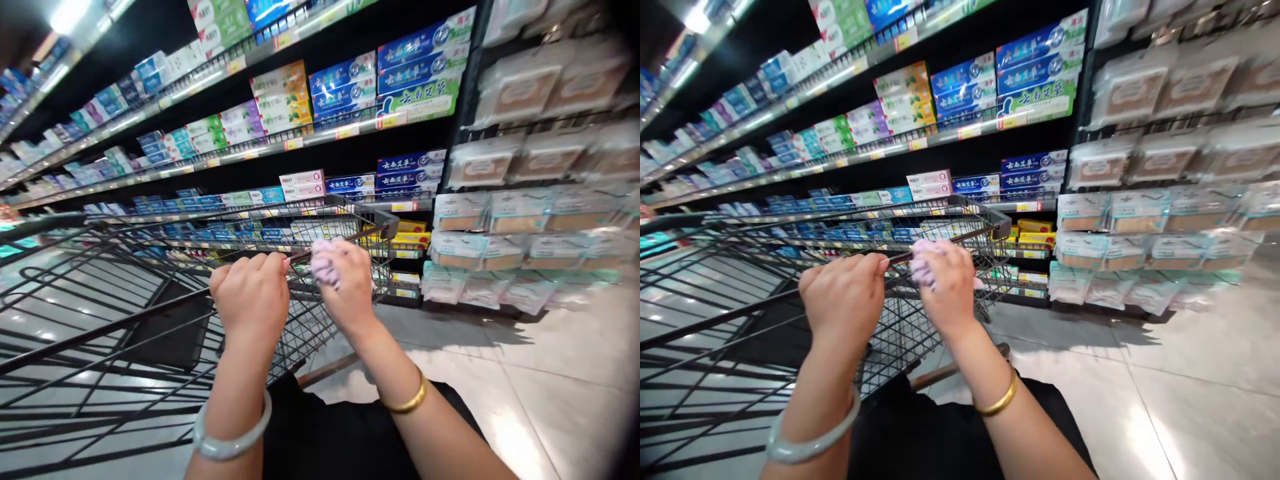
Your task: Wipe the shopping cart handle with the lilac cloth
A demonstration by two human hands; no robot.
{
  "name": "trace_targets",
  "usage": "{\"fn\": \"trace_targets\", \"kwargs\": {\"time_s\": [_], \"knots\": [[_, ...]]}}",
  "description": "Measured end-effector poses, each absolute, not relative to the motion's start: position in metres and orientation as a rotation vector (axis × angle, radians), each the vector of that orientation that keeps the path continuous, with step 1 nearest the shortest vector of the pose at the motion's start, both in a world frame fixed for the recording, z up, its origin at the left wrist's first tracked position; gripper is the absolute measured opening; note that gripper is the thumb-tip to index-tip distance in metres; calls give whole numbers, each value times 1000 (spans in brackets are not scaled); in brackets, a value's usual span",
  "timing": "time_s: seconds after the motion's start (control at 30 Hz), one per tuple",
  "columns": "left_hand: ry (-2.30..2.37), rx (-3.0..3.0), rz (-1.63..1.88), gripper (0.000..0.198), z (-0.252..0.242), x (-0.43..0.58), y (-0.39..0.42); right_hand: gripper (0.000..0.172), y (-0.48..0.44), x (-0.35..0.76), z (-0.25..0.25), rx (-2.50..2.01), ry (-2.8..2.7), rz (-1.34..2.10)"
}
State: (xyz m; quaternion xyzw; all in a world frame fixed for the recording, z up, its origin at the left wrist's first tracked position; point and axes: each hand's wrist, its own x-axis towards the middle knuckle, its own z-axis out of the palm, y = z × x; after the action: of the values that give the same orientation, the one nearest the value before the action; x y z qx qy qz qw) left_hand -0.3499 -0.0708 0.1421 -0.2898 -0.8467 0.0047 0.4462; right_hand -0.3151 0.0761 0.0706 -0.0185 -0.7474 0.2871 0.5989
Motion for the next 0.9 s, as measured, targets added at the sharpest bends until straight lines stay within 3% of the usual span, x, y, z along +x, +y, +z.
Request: {"fn": "trace_targets", "kwargs": {"time_s": [0.1, 0.3, 0.53, 0.77, 0.9], "knots": [[-2091, -714, -3, 34, 141, -353, -67, 30, 92, -323, 76, -308, -1616, 734], [-2095, -692, -134, 28, 137, -364, -54, 33, 87, -332, 94, 44, -1816, 640], [-2041, -584, -381, 25, 132, -358, -70, 31, 112, -343, 82, -205, -1634, 715], [-2044, -505, -348, 24, 127, -367, -78, 37, 59, -345, 86, 248, -1772, 697], [-2008, -526, -349, 26, 123, -373, -75, 38, 73, -360, 71, -93, -1594, 801]]}}
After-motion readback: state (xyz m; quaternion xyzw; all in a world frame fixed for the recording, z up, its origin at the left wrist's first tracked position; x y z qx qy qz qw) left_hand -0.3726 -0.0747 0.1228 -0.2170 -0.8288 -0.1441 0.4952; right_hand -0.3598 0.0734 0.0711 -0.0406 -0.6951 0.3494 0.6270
